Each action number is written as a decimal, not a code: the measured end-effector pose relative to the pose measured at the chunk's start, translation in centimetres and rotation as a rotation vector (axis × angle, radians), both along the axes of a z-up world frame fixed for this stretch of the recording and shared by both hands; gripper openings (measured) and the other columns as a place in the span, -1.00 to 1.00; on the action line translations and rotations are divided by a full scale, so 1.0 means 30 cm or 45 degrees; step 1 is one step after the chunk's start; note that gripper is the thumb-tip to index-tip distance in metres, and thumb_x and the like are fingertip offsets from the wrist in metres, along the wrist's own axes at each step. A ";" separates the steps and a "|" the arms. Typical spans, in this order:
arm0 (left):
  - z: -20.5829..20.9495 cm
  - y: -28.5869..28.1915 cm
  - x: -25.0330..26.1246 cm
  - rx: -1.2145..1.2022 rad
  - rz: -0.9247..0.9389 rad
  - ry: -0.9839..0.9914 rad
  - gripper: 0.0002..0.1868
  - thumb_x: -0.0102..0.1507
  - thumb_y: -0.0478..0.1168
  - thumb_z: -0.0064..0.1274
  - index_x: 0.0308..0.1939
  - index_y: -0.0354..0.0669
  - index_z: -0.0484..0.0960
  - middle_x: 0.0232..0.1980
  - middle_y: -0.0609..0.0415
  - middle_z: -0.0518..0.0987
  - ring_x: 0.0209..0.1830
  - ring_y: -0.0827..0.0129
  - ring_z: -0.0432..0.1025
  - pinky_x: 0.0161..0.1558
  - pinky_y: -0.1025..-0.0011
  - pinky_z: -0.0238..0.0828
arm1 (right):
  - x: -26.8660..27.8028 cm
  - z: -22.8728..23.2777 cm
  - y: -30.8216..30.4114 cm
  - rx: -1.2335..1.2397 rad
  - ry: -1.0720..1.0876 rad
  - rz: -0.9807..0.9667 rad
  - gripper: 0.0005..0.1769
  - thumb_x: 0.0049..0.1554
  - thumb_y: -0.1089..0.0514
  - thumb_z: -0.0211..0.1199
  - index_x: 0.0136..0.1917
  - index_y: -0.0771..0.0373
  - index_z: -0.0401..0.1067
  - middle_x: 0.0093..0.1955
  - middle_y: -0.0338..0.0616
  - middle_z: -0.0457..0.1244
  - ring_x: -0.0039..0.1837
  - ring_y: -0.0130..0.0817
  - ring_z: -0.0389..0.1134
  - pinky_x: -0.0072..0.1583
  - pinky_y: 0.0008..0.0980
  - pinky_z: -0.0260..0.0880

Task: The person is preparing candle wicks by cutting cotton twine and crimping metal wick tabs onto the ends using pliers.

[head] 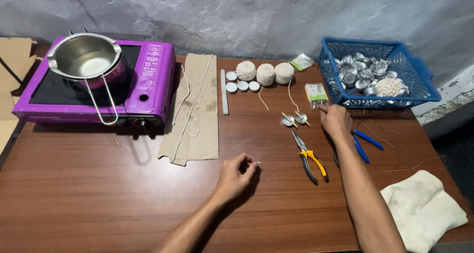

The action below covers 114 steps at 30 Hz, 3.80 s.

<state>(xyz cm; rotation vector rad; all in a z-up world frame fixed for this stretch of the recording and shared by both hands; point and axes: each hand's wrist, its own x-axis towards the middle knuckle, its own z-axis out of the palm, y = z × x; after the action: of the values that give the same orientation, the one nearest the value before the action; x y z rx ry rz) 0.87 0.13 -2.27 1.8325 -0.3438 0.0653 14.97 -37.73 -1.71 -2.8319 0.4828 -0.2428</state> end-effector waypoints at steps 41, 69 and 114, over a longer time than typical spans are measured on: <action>0.046 0.001 -0.019 0.004 -0.062 0.034 -0.88 0.28 -0.19 0.12 -0.30 -0.11 0.68 -0.36 0.17 0.71 -0.42 0.52 0.50 -0.32 0.51 0.42 | 0.147 -0.032 0.059 -0.123 -0.241 -0.289 -0.77 0.16 -0.09 0.46 0.02 0.02 0.64 -0.05 0.04 0.45 0.02 0.05 0.44 -0.04 0.05 0.40; 0.010 0.006 -0.005 -0.151 0.019 -0.001 -0.95 0.21 -0.30 0.21 -0.26 -0.15 0.73 -0.40 -0.13 0.71 -0.42 0.15 0.61 -0.39 0.32 0.54 | -0.357 0.050 0.107 0.741 -0.431 -0.064 -0.91 -0.01 0.13 0.37 -0.17 0.09 0.61 -0.43 -0.24 0.29 -0.30 -0.47 0.22 -0.19 -0.36 0.30; -0.051 0.008 0.040 -0.328 0.142 0.187 -0.92 0.22 -0.29 0.19 -0.24 -0.21 0.71 -0.43 0.02 0.64 -0.48 0.47 0.47 -0.55 0.48 0.52 | -0.401 0.009 0.584 0.125 0.010 0.570 -0.82 0.10 -0.05 0.29 -0.12 0.04 0.53 -0.16 -0.15 0.37 0.00 -0.06 0.46 0.00 -0.08 0.51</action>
<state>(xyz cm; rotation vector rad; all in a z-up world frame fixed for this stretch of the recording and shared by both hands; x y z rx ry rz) 2.09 0.35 -3.79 1.5895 -0.1228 0.0491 2.94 -20.21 -1.43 -2.7514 -0.1403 -0.1145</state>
